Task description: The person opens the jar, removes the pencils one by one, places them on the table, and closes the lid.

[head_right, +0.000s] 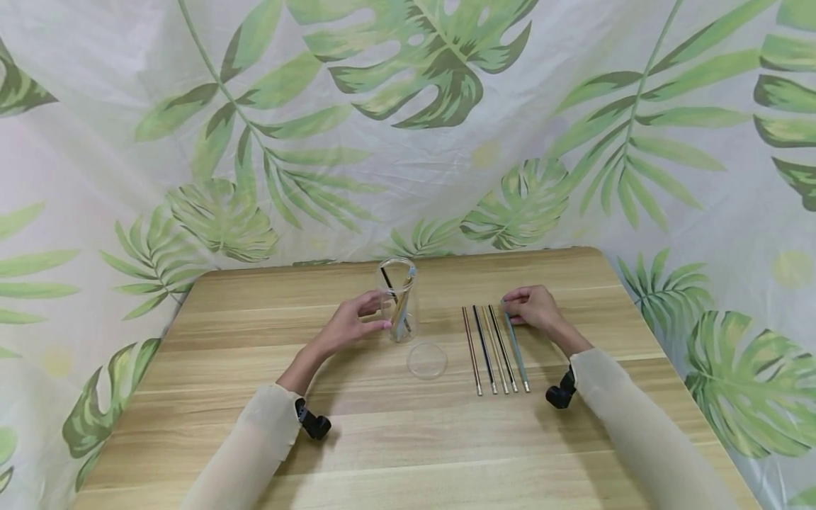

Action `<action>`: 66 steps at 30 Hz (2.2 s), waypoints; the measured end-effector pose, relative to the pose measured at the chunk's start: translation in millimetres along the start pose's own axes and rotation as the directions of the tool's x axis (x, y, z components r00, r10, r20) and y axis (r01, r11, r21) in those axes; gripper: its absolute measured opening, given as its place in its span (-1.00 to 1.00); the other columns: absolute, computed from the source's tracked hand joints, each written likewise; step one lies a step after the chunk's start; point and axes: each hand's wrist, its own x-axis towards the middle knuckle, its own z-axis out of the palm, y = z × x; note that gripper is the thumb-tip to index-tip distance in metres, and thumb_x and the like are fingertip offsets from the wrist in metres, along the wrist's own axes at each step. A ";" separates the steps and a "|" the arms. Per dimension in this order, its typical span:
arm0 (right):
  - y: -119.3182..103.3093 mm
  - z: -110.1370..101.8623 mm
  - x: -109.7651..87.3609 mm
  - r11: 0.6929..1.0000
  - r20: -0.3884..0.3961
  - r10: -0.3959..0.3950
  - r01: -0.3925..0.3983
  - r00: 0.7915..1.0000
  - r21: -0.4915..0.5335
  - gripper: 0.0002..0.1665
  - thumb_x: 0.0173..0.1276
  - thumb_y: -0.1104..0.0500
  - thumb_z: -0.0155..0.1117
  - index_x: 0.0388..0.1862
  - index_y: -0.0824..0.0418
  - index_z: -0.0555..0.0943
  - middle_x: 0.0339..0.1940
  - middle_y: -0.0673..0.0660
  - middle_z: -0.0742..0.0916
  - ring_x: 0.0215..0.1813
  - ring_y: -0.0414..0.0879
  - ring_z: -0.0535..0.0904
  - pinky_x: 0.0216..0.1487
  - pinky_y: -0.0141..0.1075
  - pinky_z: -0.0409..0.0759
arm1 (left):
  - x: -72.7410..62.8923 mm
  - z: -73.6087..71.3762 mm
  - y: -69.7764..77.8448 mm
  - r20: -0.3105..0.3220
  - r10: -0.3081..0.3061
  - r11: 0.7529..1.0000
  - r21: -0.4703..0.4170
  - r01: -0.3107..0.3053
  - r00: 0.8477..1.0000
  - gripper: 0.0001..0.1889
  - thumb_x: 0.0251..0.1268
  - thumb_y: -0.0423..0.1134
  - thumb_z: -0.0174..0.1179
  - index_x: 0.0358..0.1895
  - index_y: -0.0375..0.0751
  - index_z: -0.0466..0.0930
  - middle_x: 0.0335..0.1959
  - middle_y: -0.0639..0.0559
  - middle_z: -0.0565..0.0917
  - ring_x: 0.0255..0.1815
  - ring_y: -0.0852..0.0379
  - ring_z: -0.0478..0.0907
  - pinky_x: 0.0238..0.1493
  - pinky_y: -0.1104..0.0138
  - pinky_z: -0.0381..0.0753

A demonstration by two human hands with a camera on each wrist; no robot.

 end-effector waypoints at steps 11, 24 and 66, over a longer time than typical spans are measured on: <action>2.6 4.6 4.1 0.998 -0.028 -0.014 0.013 0.999 -0.058 -0.60 0.49 0.33 0.39 0.20 0.56 0.61 -0.07 0.31 0.83 -0.29 -0.20 0.77 -0.20 -0.35 0.83 | 0.1 0.1 -1.8 -0.014 0.025 1.000 0.007 -0.025 1.000 -0.30 0.33 -0.27 0.49 0.50 -0.30 0.45 0.44 -0.23 0.58 0.38 -0.27 0.59 0.46 -0.12 0.55; 2.1 9.1 3.5 0.990 -0.061 -0.061 0.052 0.996 -0.133 -0.68 0.49 0.36 0.37 0.13 0.53 0.67 -0.07 0.37 0.82 -0.29 -0.19 0.78 -0.20 -0.35 0.83 | 0.3 -0.3 0.2 -0.008 0.005 0.999 0.045 -0.005 1.000 -0.31 0.36 -0.25 0.48 0.51 -0.25 0.45 0.45 -0.16 0.58 0.39 -0.17 0.60 0.46 0.01 0.57; -23.9 11.1 -6.7 0.955 -0.058 -0.178 0.158 0.982 -0.253 -0.63 0.55 0.24 0.34 0.19 0.47 0.67 -0.01 0.40 0.79 -0.11 0.16 0.77 -0.14 -0.22 0.84 | -1.6 0.3 7.3 -0.004 -0.005 1.000 -0.010 0.005 1.000 -0.30 0.32 -0.32 0.50 0.49 -0.32 0.45 0.43 -0.26 0.58 0.38 -0.29 0.58 0.46 -0.15 0.53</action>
